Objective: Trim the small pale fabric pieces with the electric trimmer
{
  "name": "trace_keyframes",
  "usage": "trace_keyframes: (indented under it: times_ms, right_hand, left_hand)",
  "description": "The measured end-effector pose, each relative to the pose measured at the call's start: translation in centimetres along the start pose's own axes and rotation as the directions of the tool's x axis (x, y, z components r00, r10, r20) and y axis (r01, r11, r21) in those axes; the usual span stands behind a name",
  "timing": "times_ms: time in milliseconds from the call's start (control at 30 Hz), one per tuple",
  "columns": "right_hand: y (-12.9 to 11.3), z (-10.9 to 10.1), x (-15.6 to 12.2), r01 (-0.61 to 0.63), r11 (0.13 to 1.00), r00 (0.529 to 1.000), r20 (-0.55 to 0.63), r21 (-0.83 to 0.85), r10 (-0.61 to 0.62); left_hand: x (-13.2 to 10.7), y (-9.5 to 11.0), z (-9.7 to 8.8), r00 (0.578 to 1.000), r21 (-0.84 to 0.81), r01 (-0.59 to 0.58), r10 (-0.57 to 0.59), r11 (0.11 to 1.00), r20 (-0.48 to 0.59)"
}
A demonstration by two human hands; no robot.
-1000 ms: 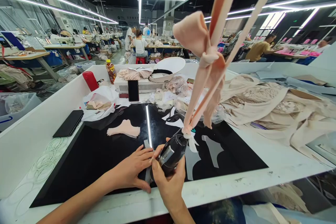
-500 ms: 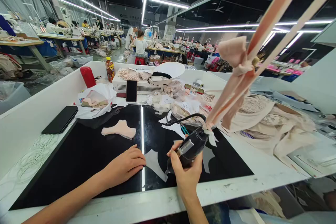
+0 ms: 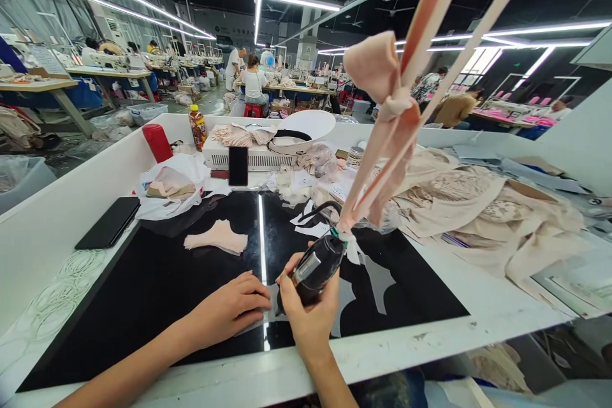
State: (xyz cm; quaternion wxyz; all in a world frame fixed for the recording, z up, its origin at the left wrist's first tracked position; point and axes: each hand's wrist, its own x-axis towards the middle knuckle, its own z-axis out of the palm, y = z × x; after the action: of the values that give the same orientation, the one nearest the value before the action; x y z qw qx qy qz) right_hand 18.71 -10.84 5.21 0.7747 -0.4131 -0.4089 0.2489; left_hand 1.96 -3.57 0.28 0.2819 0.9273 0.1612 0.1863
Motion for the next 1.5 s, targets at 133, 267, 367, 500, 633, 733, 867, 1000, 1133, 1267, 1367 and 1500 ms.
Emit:
trace_keyframes:
  times_ms: [133, 267, 367, 500, 633, 733, 867, 1000, 1133, 1267, 1367, 1500]
  right_hand:
    - [0.3, 0.0, -0.4, -0.010, 1.000, 1.000, 0.011, 0.000, 0.010]
    - [0.2, 0.0, -0.5, -0.007, 1.000, 1.000, 0.020, 0.021, 0.007]
    - [0.0, 0.1, -0.6, -0.005, 1.000, 1.000, 0.022, 0.012, 0.005]
    - [-0.1, 0.2, -0.4, 0.001, 0.999, 1.000, 0.019, -0.043, 0.000]
    - [0.1, -0.4, 0.5, 0.008, 0.996, 1.000, -0.007, -0.090, -0.009]
    - [0.3, -0.8, 0.9, 0.007, 0.997, 1.000, -0.030, -0.075, -0.009]
    - [0.2, -0.5, 0.4, 0.016, 1.000, 1.000, -0.018, -0.007, -0.016]
    - [0.2, 0.2, -0.3, 0.001, 1.000, 1.000, -0.003, 0.025, 0.000]
    - [0.3, 0.4, -0.5, -0.007, 1.000, 1.000, -0.010, 0.024, 0.007]
    - [0.4, 0.3, -0.5, -0.005, 1.000, 1.000, -0.011, 0.021, 0.005]
    - [0.5, 0.3, -0.4, -0.012, 1.000, 1.000, -0.003, -0.013, 0.012]
    - [0.5, 0.4, -0.5, -0.016, 0.999, 1.000, -0.014, -0.030, 0.015]
  left_hand:
    - [0.1, 0.1, 0.0, 1.000, 0.005, 0.007, -0.007, 1.000, 0.013]
    - [0.1, 0.1, 0.0, 1.000, 0.017, 0.000, 0.000, 1.000, 0.008]
    - [0.0, 0.0, 0.1, 1.000, 0.023, -0.008, 0.008, 1.000, -0.009]
    - [0.0, 0.1, 0.0, 1.000, 0.011, -0.003, 0.003, 1.000, -0.007]
    - [0.0, 0.2, -0.6, 0.999, -0.013, 0.015, -0.014, 1.000, 0.045]
    - [0.0, 0.3, -1.0, 0.993, -0.032, 0.029, -0.025, 0.999, 0.118]
    - [0.0, 0.3, -1.3, 0.983, -0.041, 0.065, -0.057, 0.997, 0.175]
    - [0.0, 0.4, -1.5, 0.981, -0.045, 0.075, -0.065, 0.996, 0.185]
    - [0.1, 0.4, -1.5, 0.983, -0.056, 0.062, -0.051, 0.997, 0.176]
    - [0.1, 0.5, -1.5, 0.981, -0.062, 0.077, -0.065, 0.995, 0.183]
    - [0.2, 0.6, -1.7, 0.979, -0.063, 0.088, -0.075, 0.994, 0.190]
    - [0.2, 0.6, -1.8, 0.976, -0.064, 0.089, -0.074, 0.994, 0.203]
